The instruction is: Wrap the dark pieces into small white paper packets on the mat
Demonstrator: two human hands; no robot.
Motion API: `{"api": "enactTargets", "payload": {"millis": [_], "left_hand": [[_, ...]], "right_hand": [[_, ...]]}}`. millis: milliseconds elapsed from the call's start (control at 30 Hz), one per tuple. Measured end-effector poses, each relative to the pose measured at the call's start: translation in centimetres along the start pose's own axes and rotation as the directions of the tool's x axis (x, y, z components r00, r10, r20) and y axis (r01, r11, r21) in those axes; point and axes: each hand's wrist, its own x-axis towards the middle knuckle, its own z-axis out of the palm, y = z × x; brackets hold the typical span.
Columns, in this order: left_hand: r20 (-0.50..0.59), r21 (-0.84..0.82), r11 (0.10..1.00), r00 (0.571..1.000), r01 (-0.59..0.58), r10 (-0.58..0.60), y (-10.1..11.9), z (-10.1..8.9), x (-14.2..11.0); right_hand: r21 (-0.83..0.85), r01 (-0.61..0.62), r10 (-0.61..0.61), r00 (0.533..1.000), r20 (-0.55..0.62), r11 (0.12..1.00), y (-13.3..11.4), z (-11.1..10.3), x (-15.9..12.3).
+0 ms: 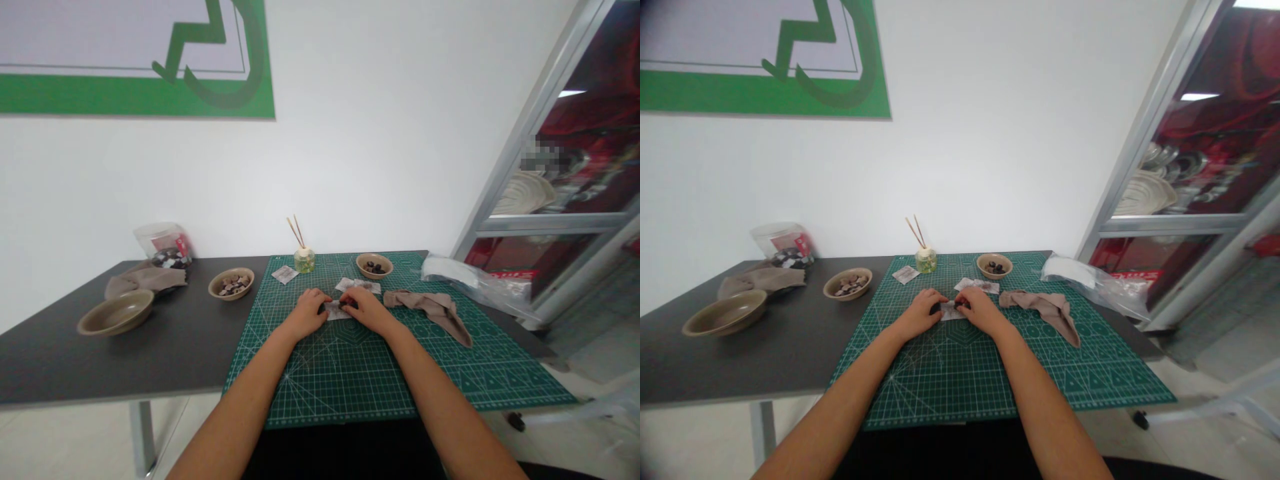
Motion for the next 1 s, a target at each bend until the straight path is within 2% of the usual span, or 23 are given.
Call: {"api": "enactTargets", "payload": {"millis": [100, 267, 500, 700, 900, 1000], "left_hand": [[0.003, 0.0, 1.0, 1.0, -0.006, 0.006, -0.1, 0.1, 0.0], [-0.007, -0.003, 1.0, 1.0, -0.011, 0.011, -0.2, 0.1, 0.0], [0.002, 0.003, 1.0, 1.0, 0.004, -0.004, -0.1, 0.0, 0.0], [0.003, -0.009, 1.0, 1.0, -0.013, 0.013, -0.1, 0.0, 0.0], [0.004, 0.004, 1.0, 1.0, 0.003, -0.003, 0.0, 0.0, 0.0], [0.005, -0.005, 1.0, 1.0, 0.004, -0.004, 0.1, -0.1, 0.0]], "right_hand": [[0.004, 0.044, -0.044, 0.999, 0.021, 0.999, -0.4, 0.1, 0.2], [0.02, -0.026, 0.026, 1.0, -0.002, 0.999, 0.0, -0.5, -0.1], [0.038, 0.007, -0.008, 1.0, 0.014, 0.999, 0.0, 0.4, 0.1], [0.013, -0.028, 0.028, 0.999, -0.016, 1.0, 0.6, -0.5, -0.4], [0.017, 0.062, -0.063, 0.997, 0.037, 0.998, -0.5, -0.2, 0.0], [0.04, 0.004, -0.004, 1.0, 0.014, 0.999, -0.1, 0.0, -0.1]]}}
